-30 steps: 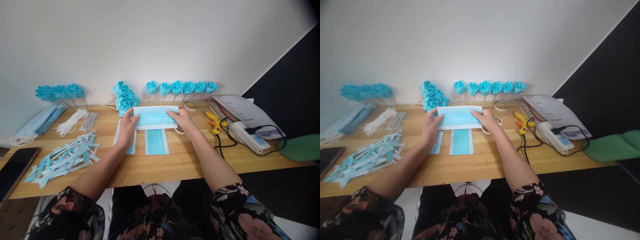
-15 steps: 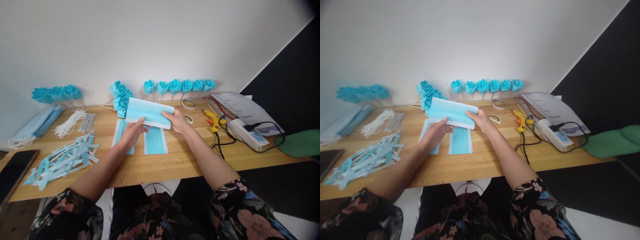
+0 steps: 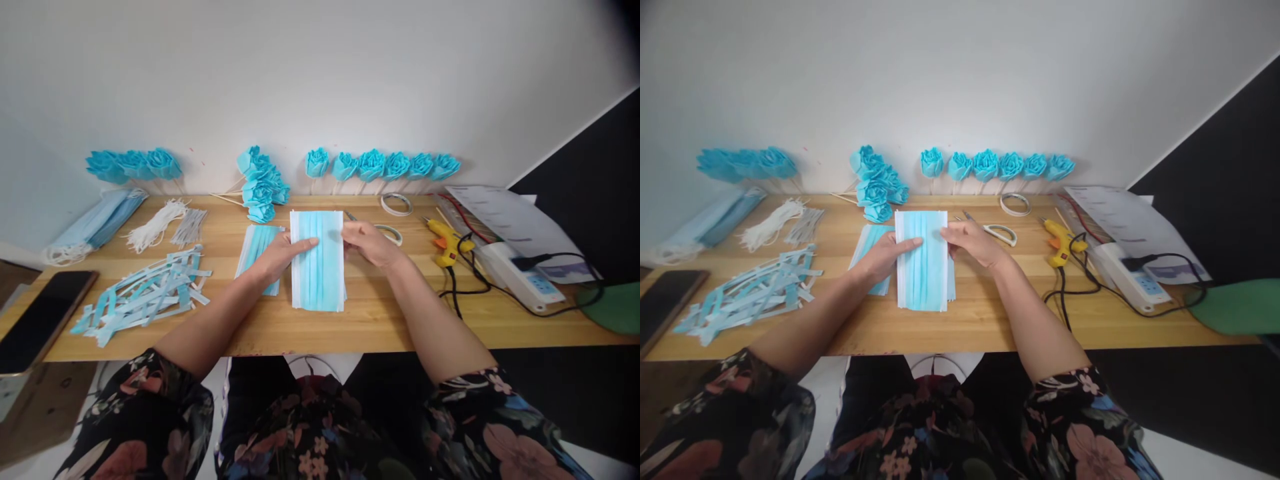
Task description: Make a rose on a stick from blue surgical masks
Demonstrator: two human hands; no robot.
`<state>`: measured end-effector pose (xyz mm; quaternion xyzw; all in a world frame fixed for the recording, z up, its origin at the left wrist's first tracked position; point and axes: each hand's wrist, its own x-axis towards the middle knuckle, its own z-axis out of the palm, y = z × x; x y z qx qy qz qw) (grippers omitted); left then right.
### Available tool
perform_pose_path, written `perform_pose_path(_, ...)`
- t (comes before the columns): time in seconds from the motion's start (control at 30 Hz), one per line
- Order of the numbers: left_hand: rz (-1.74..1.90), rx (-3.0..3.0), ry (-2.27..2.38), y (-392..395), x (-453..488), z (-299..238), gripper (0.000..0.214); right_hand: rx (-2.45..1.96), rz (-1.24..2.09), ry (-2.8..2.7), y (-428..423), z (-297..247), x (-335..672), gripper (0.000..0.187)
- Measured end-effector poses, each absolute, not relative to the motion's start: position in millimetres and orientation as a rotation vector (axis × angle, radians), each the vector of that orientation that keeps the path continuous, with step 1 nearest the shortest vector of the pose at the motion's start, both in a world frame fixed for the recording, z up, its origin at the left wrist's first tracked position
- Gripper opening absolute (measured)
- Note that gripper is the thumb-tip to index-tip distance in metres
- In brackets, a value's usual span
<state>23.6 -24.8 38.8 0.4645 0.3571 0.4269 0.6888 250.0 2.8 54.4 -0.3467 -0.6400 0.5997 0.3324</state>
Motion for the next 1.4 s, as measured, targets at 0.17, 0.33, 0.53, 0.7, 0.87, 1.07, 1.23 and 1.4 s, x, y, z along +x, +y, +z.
perform_pose_path(0.17,1.011,1.051,0.875,-19,23,33,0.047,-1.056,1.317,-1.641,0,54,241,0.044)
perform_pose_path(0.33,1.134,1.06,0.963,-12,20,29,0.044,-1.083,1.263,-1.559,2,54,239,0.045)
perform_pose_path(0.53,1.21,1.069,1.01,-11,19,30,0.047,-1.044,1.228,-1.524,4,57,240,0.048)
perform_pose_path(0.7,1.188,1.045,1.009,-13,19,31,0.044,-1.043,1.342,-1.513,4,53,239,0.05)
perform_pose_path(0.87,1.117,1.017,0.957,-17,22,34,0.046,-1.098,1.385,-1.559,1,50,236,0.05)
perform_pose_path(1.07,0.94,1.022,0.887,-21,24,36,0.052,-1.106,1.319,-1.44,1,52,233,0.053)
perform_pose_path(1.23,0.821,1.09,0.915,-23,21,30,0.037,-1.094,1.342,-1.342,0,52,232,0.053)
perform_pose_path(1.4,0.766,1.188,0.901,-24,21,32,0.03,-1.053,1.283,-1.296,0,47,231,0.047)
